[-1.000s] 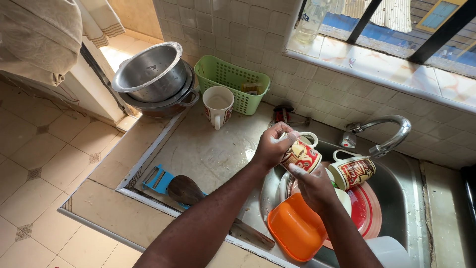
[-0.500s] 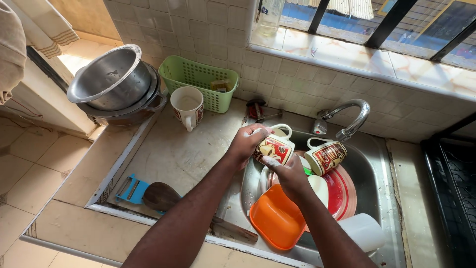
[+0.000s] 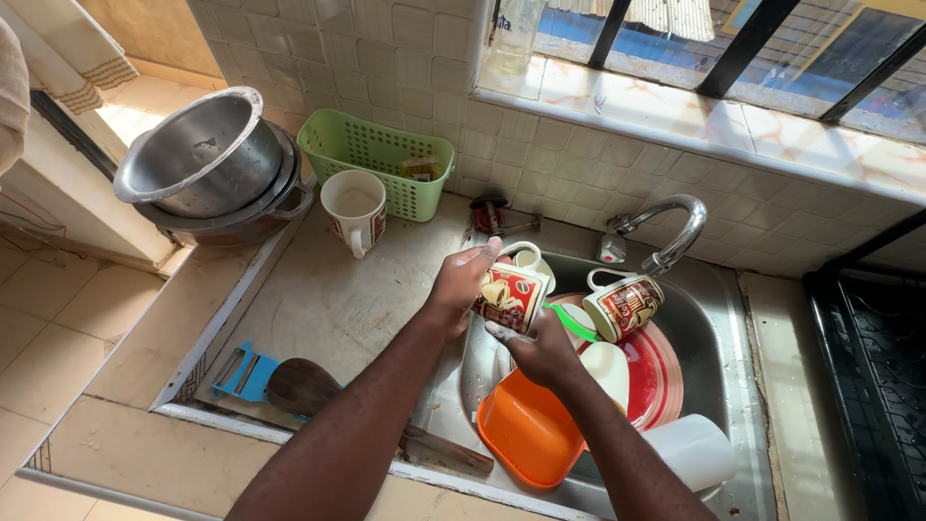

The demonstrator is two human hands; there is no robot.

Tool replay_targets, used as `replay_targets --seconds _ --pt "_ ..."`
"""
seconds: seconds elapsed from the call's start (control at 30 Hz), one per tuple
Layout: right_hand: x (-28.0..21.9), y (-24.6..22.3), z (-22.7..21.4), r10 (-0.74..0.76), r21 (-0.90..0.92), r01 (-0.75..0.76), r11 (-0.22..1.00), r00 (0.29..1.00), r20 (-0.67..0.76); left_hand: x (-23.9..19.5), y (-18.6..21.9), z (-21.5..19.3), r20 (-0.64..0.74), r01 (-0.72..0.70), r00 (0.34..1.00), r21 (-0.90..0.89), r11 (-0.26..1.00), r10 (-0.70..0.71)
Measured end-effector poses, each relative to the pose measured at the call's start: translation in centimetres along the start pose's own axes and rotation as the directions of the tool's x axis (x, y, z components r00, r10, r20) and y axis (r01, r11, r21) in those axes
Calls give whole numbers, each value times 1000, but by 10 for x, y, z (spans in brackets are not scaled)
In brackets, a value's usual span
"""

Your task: Washing and rinsing ceramic mugs in a kitchen sink using a sponge.

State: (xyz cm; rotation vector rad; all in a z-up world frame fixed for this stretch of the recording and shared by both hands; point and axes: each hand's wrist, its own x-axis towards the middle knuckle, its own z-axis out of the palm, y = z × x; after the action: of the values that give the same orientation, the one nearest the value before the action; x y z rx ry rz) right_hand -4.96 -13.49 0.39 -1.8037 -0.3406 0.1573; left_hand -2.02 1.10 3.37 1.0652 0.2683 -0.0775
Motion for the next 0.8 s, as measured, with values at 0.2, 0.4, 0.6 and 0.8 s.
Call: replay_targets --seconds 0.2,0.4,0.6,0.8 --pt "6 -7 6 142 794 -64 604 989 -29 7 -6 -10 279 -606 795 393 691 539" --pt "9 3 5 213 829 -132 543 977 16 1 -1 -4 154 -471 876 470 747 456" --pt "14 49 -7 343 156 -309 938 894 -288 36 -31 -9 -4 0 1000 226 974 1" --pt "8 13 13 -51 -599 -3 801 996 -74 42 -39 -15 -84 201 978 100 974 -193"
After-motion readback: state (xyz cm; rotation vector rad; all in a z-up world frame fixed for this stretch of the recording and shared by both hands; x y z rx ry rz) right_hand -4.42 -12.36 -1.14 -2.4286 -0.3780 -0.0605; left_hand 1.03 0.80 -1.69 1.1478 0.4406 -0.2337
